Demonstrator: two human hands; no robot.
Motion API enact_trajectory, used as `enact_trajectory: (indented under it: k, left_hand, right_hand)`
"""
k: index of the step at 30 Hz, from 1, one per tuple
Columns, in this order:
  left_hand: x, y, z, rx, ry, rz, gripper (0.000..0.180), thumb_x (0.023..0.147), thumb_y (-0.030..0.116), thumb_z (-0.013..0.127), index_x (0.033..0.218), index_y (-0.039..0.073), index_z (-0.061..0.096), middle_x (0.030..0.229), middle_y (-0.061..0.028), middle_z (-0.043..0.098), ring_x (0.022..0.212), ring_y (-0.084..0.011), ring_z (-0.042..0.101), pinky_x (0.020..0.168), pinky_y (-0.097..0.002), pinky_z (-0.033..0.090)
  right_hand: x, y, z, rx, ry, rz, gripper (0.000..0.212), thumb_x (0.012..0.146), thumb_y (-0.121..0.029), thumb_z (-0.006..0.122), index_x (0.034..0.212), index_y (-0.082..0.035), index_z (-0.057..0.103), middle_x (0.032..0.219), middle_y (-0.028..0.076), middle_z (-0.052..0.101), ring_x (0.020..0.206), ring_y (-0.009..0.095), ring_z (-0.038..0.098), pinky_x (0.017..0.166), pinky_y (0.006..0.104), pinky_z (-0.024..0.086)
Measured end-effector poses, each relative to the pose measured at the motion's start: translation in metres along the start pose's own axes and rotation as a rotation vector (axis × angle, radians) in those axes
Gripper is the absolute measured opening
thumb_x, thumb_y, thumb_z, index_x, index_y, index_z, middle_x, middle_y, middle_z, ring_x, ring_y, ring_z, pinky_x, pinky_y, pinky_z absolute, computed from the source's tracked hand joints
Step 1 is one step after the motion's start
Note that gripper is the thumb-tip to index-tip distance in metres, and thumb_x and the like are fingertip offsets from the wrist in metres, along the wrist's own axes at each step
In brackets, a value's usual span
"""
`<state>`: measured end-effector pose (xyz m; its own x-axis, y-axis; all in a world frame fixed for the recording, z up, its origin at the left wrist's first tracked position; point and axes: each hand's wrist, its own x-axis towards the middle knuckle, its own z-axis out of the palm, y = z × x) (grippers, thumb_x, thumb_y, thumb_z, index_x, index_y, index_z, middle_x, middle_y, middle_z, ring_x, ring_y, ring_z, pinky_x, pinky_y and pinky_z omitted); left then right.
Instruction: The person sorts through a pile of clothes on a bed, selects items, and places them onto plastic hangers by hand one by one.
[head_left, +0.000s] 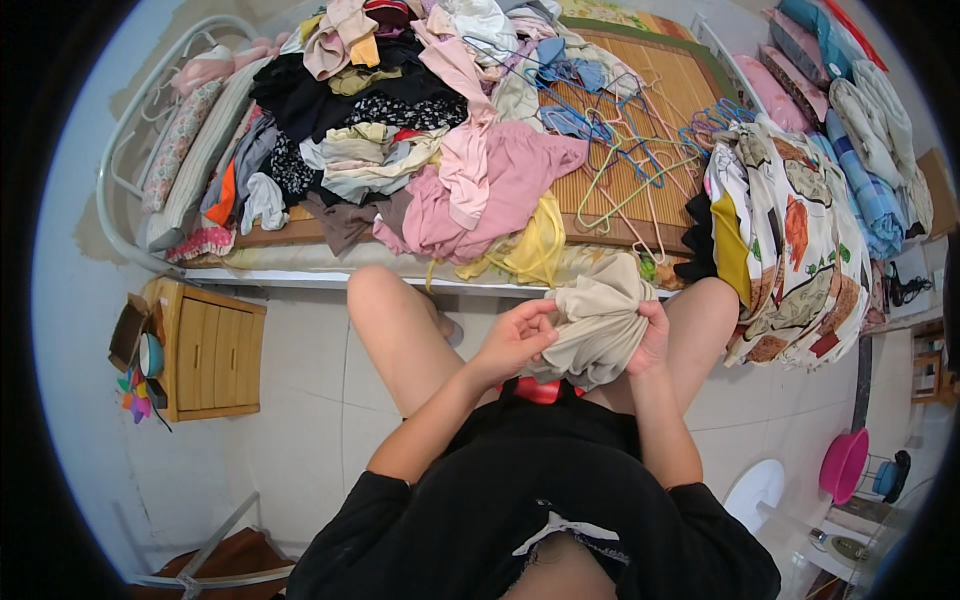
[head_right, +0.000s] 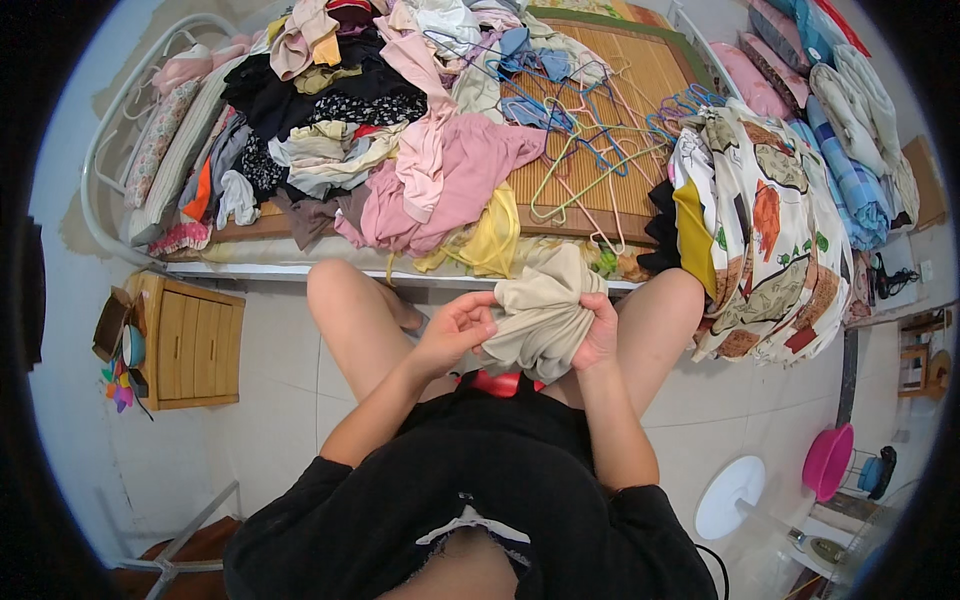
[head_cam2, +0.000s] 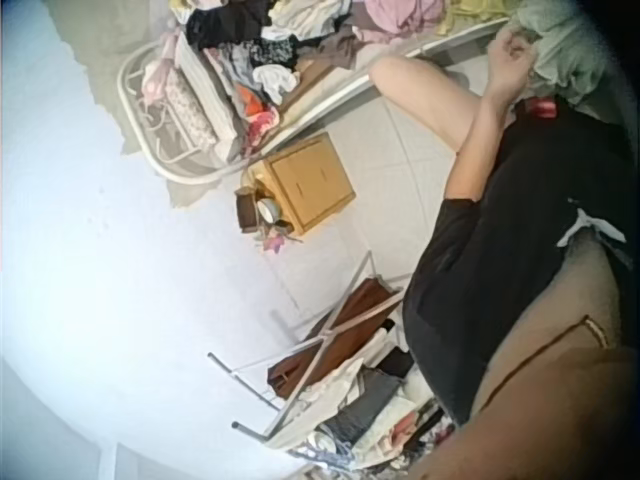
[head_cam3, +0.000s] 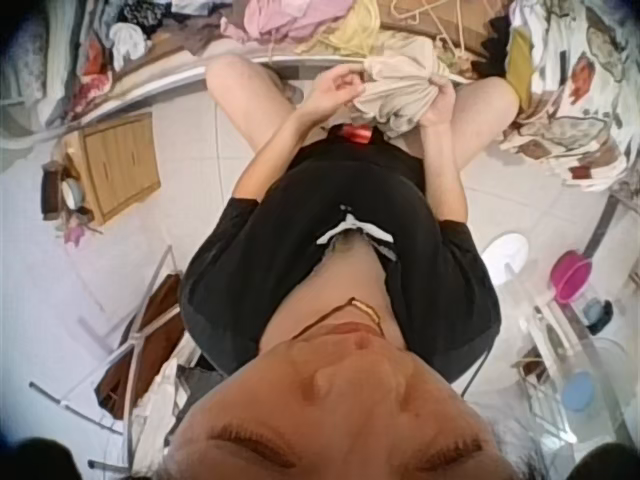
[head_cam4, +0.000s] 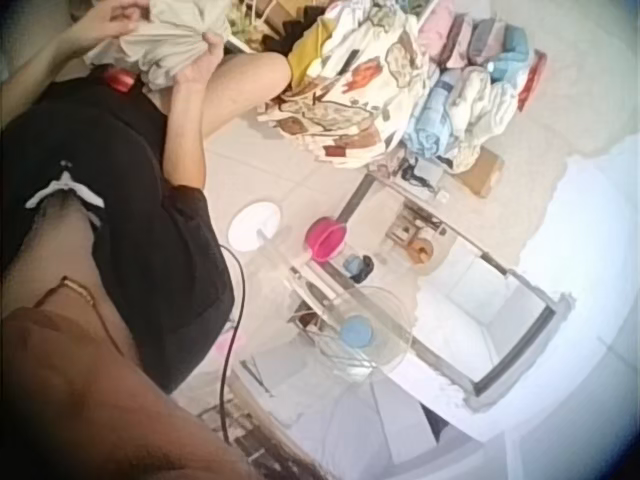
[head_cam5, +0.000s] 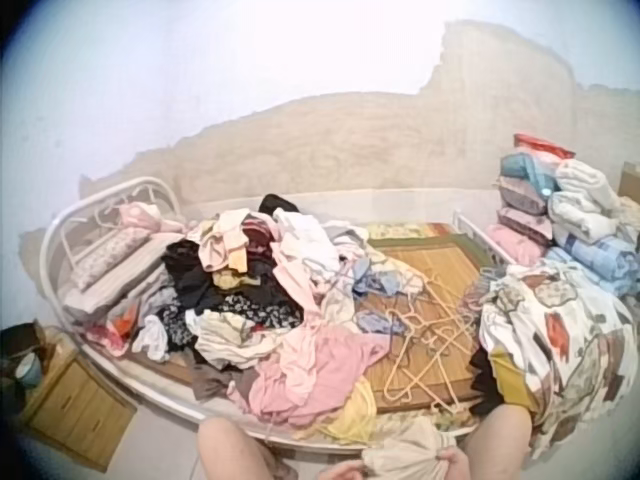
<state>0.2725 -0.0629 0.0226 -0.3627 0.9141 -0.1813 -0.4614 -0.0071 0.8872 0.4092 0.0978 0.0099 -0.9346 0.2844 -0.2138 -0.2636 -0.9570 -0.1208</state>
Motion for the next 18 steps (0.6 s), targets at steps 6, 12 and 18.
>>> enact_trajectory:
  k: [6,12,18]
  left_hand:
    - [-0.009,0.003,-0.003,0.507,-0.208,0.011,0.023,0.081,0.002,0.054,0.104,0.001,0.057,0.087,-0.0011,0.054,0.076,-0.0097,0.053,0.069,-0.0203,0.043]
    - [0.003,-0.005,0.002,0.424,-0.008,0.343,0.025,0.082,0.000,0.049,0.106,-0.002,0.056,0.108,-0.0092,0.053,0.104,-0.0167,0.049,0.090,-0.0280,0.039]
    - [0.012,-0.014,0.008,-0.137,-0.148,-0.129,0.036,0.094,0.024,0.037,0.114,-0.002,0.051,0.101,-0.0103,0.059,0.096,-0.0193,0.057,0.088,-0.0297,0.041]
  right_hand:
    - [-0.002,0.002,-0.015,0.037,-0.026,-0.102,0.059,0.073,-0.019,0.049,0.127,0.003,0.036,0.123,0.023,0.047,0.114,0.038,0.046,0.098,0.0504,0.036]
    - [-0.007,0.001,-0.010,0.058,0.009,-0.077,0.060,0.074,-0.021,0.050,0.128,0.002,0.037,0.124,0.023,0.047,0.113,0.038,0.047,0.097,0.0502,0.036]
    - [-0.009,0.002,-0.004,0.101,-0.085,-0.003,0.063,0.071,-0.019,0.052,0.128,0.002,0.035,0.124,0.023,0.046,0.113,0.038,0.047,0.099,0.0484,0.035]
